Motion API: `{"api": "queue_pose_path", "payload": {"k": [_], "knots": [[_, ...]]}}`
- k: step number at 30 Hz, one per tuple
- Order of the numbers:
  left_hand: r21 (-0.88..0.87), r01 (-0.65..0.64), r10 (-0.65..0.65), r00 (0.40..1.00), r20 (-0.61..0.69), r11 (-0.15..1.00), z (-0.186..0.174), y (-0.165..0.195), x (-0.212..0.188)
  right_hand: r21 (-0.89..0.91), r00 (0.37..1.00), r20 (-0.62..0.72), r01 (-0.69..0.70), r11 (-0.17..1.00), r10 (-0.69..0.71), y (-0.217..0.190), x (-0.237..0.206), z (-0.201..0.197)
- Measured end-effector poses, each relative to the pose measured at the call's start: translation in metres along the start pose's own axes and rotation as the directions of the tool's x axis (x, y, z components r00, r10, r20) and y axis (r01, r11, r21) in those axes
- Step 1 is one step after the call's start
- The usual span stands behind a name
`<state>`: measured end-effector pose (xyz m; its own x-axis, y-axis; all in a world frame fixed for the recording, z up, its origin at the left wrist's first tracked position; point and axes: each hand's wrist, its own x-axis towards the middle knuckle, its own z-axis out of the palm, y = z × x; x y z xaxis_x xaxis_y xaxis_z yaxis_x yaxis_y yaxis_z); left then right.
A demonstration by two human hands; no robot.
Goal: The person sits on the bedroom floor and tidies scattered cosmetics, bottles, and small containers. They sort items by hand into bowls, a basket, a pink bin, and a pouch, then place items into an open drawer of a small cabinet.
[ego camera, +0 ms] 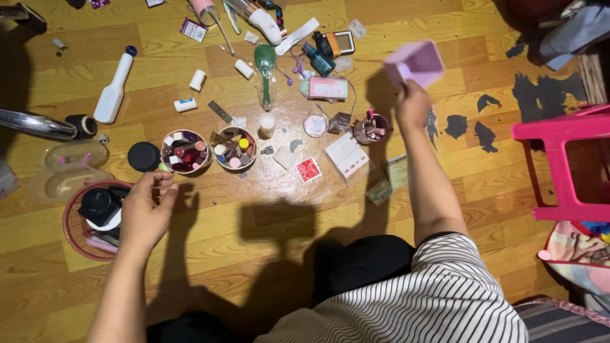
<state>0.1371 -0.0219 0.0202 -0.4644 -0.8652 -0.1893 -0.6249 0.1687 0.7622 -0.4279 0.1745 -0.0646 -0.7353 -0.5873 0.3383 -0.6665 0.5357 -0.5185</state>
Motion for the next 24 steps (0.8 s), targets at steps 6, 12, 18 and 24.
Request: {"api": "queue_pose_path", "payload": {"k": [6, 12, 18, 24], "knots": [[0.045, 0.0, 0.001, 1.0, -0.019, 0.999, -0.008, 0.005, -0.009, 0.204, 0.893, 0.364, 0.2, 0.958, -0.264, -0.106, -0.018, 0.052], [0.032, -0.036, 0.038, 0.997, -0.068, 0.999, -0.026, 0.005, -0.025, 0.033, 0.655, 0.671, 0.441, 0.897, -0.347, -0.175, -0.056, 0.094], [0.065, -0.033, 0.038, 0.996, -0.08, 0.997, -0.043, 0.004, -0.04, 0.159, 0.541, 0.727, 0.468, 0.87, -0.424, -0.202, -0.068, 0.109], [0.025, -0.035, 0.037, 0.996, -0.085, 0.999, -0.058, 0.004, -0.051, 0.188, 0.546, 0.72, 0.439, 0.879, -0.427, -0.205, -0.069, 0.099]]}}
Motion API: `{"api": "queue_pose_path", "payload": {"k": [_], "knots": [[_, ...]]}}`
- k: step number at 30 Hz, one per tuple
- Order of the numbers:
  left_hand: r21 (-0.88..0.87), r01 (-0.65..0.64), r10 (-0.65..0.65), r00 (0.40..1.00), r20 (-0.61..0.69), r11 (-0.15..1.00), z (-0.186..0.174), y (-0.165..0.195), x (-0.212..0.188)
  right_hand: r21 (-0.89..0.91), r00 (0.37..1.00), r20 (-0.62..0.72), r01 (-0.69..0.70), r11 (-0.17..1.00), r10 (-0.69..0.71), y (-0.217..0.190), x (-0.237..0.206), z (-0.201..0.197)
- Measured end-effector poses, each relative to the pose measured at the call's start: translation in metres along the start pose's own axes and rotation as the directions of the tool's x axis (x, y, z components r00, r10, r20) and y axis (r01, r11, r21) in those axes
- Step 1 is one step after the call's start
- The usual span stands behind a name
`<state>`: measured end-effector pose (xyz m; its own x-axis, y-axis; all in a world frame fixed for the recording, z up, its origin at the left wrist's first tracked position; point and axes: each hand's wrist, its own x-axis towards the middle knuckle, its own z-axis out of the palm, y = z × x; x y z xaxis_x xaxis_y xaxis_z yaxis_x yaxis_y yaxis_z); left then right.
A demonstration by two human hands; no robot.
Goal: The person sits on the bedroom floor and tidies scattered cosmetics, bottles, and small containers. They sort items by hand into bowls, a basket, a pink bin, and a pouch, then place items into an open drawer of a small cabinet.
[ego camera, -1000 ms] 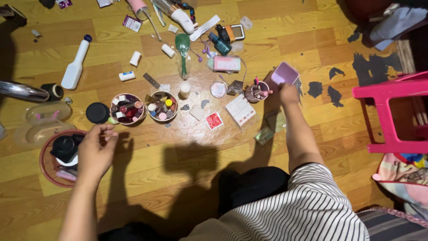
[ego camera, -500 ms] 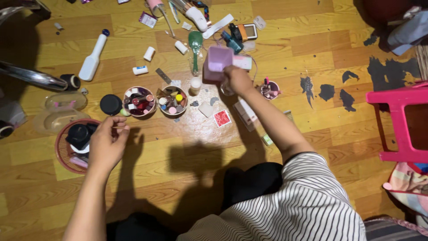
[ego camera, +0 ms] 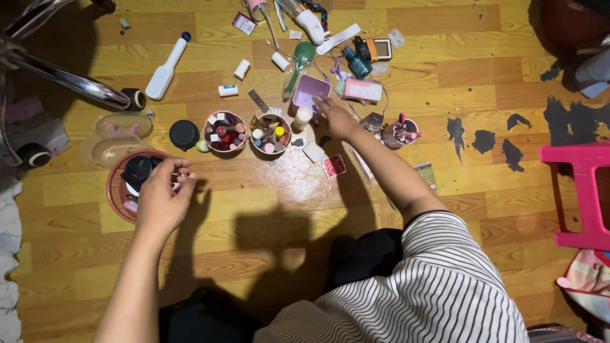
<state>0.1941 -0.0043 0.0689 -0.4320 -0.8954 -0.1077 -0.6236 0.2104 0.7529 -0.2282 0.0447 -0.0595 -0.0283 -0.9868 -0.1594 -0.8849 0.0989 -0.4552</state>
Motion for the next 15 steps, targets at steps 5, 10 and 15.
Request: {"api": "queue_pose_path", "payload": {"k": [5, 10, 15], "knots": [[-0.013, -0.035, 0.035, 0.999, 0.006, 0.999, 0.001, -0.004, 0.004, 0.26, 0.96, -0.126, -0.212, 0.942, 0.251, 0.022, -0.026, -0.023], [-0.027, -0.138, 0.14, 0.988, 0.068, 0.99, 0.025, -0.013, 0.018, 0.388, 0.83, -0.452, -0.148, 0.91, 0.328, 0.106, -0.107, -0.075], [-0.045, -0.188, 0.193, 0.97, 0.145, 0.981, 0.05, -0.016, 0.033, 0.425, 0.694, -0.487, -0.343, 0.838, 0.531, 0.163, -0.203, -0.056]]}}
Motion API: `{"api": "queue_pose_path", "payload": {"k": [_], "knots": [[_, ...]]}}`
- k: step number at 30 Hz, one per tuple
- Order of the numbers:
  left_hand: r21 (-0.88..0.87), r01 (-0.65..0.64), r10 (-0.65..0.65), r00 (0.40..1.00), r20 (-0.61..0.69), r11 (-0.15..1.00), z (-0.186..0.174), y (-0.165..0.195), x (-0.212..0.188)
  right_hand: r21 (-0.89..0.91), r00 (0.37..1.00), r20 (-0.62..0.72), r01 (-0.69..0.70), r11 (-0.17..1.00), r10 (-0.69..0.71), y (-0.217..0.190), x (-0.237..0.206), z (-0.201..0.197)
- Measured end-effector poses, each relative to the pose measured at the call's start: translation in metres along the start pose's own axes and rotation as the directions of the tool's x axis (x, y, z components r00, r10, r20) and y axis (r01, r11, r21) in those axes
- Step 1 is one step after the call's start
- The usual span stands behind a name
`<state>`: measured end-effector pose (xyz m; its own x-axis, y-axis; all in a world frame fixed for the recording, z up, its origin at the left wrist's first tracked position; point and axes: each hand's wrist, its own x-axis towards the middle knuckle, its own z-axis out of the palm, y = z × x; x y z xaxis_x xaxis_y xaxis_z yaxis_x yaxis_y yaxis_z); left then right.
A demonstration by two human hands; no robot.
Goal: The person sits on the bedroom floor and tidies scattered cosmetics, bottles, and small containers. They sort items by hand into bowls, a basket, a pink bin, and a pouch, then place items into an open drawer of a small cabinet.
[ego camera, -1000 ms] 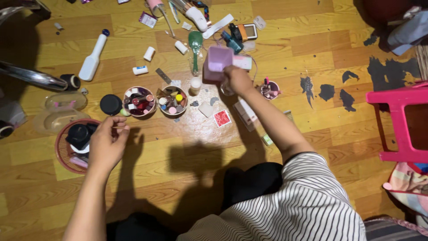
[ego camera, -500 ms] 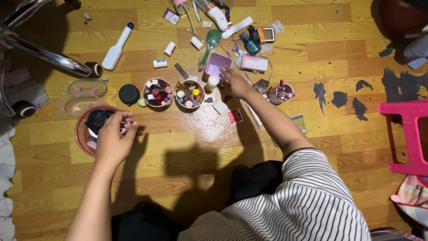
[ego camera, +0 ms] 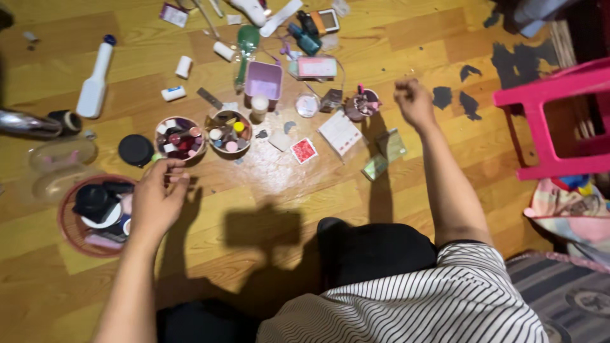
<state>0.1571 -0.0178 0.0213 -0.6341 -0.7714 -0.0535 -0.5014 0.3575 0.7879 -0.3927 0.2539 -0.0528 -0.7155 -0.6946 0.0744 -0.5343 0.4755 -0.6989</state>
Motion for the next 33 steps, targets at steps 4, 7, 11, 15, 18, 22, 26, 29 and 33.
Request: {"api": "queue_pose_path", "payload": {"k": [4, 7, 11, 15, 18, 22, 26, 29, 33], "knots": [[-0.008, 0.046, -0.046, 0.998, 0.036, 0.999, 0.005, 0.0, 0.002, -0.134, 0.933, 0.217, -0.262, 0.956, 0.286, 0.039, -0.056, 0.027], [0.037, 0.076, -0.078, 0.996, 0.035, 0.996, 0.007, 0.002, 0.004, -0.37, 0.883, 0.395, -0.101, 0.923, 0.255, 0.036, -0.073, 0.061], [0.097, 0.148, -0.149, 0.989, 0.004, 0.984, 0.008, 0.008, 0.004, -0.48, 0.862, 0.378, -0.13, 0.868, 0.338, 0.011, -0.066, 0.101], [0.095, 0.133, -0.132, 0.991, -0.014, 0.987, 0.011, 0.011, 0.007, -0.598, 0.799, 0.377, -0.176, 0.782, 0.468, -0.007, -0.053, 0.116], [0.113, 0.144, -0.145, 0.989, -0.006, 0.983, 0.012, 0.012, 0.006, -0.409, 0.88, 0.393, -0.093, 0.908, 0.267, -0.01, -0.052, 0.123], [0.123, 0.188, -0.189, 0.982, -0.002, 0.975, 0.014, 0.01, 0.009, -0.151, 0.92, 0.391, 0.042, 0.988, 0.021, -0.002, -0.059, 0.134], [0.087, 0.137, -0.138, 0.99, 0.001, 0.987, 0.019, 0.006, 0.014, -0.339, 0.862, 0.492, 0.065, 0.939, 0.118, 0.018, -0.059, 0.116], [0.07, 0.129, -0.131, 0.991, 0.018, 0.989, 0.019, 0.001, 0.016, -0.628, 0.789, 0.527, 0.111, 0.77, 0.316, 0.038, -0.063, 0.085], [0.083, 0.151, -0.154, 0.988, 0.031, 0.985, 0.017, -0.004, 0.018, -0.824, 0.587, 0.381, -0.135, 0.55, 0.715, 0.05, -0.089, 0.071]]}}
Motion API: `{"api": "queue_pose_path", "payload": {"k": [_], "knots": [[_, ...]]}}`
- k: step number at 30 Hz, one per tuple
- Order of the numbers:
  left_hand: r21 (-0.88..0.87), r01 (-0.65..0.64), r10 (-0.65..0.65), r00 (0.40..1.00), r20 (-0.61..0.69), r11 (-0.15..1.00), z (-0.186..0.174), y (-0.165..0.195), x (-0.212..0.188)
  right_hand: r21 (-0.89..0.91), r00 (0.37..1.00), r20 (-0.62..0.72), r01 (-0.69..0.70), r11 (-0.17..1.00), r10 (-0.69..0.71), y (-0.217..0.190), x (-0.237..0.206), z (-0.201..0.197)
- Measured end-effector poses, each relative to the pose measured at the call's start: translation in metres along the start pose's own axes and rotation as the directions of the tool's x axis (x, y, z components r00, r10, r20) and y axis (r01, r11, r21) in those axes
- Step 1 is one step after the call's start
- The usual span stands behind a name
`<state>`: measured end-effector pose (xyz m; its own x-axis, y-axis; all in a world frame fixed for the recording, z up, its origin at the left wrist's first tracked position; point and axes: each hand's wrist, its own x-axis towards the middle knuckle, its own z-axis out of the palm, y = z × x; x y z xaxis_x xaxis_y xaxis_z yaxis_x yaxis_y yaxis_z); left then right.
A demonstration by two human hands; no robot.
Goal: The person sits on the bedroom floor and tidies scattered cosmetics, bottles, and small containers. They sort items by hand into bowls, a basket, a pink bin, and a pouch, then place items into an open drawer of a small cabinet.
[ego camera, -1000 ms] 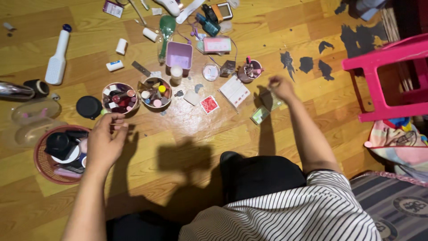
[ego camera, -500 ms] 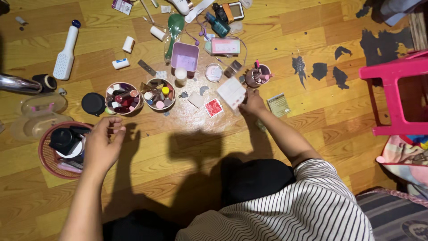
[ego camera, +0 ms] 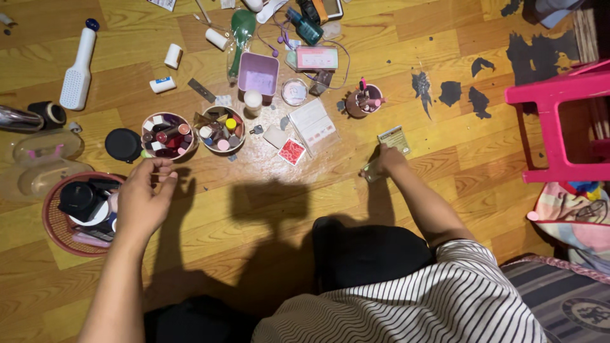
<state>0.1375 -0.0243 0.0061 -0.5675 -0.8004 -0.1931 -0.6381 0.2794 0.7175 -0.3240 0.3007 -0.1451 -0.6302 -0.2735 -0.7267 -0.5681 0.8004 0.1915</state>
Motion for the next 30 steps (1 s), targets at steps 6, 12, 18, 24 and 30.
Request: {"api": "queue_pose_path", "payload": {"k": [6, 12, 18, 24, 30], "knots": [[-0.018, -0.053, 0.053, 0.999, -0.005, 0.998, -0.005, -0.001, -0.005, 0.139, 0.985, -0.137, 0.124, 0.982, -0.105, -0.011, -0.01, 0.012], [0.012, -0.006, 0.006, 1.0, -0.03, 1.0, -0.022, -0.004, -0.02, 0.262, 0.839, -0.392, 0.495, 0.828, -0.378, -0.07, -0.026, -0.019], [-0.026, -0.02, 0.019, 0.999, -0.051, 0.999, -0.029, -0.004, -0.026, -0.084, 0.515, -0.509, 0.768, 0.635, -0.69, -0.141, -0.028, -0.042], [-0.039, -0.017, 0.014, 0.998, -0.066, 0.999, -0.036, -0.002, -0.03, -0.027, 0.546, -0.558, 0.74, 0.672, -0.625, -0.122, -0.022, -0.046], [-0.036, -0.054, 0.051, 0.994, -0.092, 0.998, -0.034, -0.003, -0.024, 0.014, 0.876, -0.417, 0.274, 0.962, -0.244, -0.015, -0.006, -0.028]]}}
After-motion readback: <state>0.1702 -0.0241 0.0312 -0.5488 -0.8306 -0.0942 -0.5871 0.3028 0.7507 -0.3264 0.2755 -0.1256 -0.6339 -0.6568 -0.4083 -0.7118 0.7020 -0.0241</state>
